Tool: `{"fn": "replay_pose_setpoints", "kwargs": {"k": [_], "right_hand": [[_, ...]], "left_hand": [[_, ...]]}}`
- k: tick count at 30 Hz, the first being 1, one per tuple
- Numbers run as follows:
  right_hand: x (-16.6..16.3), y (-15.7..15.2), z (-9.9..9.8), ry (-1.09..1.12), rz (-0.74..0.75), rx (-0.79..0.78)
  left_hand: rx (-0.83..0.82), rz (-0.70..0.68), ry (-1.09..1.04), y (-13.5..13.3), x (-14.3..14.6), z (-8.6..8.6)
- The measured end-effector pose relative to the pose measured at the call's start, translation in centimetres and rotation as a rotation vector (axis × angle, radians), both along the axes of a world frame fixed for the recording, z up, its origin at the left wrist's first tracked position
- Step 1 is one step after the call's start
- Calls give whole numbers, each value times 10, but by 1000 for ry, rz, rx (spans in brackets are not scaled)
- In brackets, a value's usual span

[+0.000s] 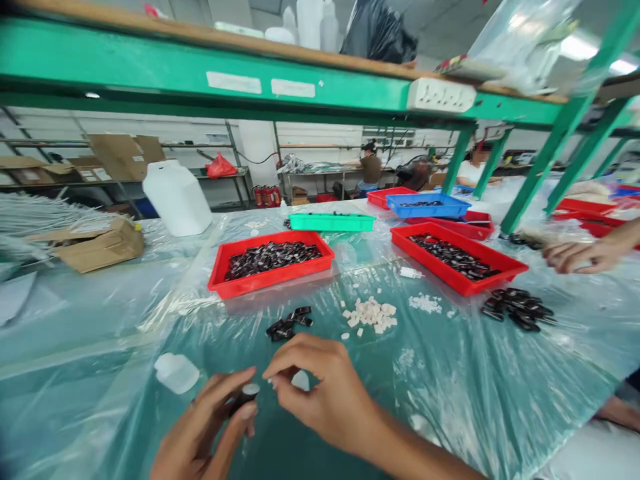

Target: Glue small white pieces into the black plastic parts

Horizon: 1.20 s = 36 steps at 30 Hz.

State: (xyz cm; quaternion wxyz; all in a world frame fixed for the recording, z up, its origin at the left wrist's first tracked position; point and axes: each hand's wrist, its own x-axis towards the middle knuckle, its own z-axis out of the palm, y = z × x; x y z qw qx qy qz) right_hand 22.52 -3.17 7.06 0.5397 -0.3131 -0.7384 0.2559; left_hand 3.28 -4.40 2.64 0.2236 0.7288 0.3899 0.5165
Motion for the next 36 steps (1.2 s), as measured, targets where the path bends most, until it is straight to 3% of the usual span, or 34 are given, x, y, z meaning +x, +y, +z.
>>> {"fn": "replay_pose_setpoints", "kwargs": {"k": [2,7,13,21,36], "right_hand": [[-2,-5,-1,-10,-43,47],[-5,-13,-5,-77,-103,150],[-8,-14,-13,-176,-183,271],[-10,-18,-21,-226,-267,331],[-5,-16,-18,-204,-143,309]], "left_hand": [[11,-69,8,0,-2,3],[-24,-63,-6,-3,1,8],[15,-147,59,-3,-2,11],[21,-158,56,-2,-1,9],[-120,-221,-93,-4,3,5]]}}
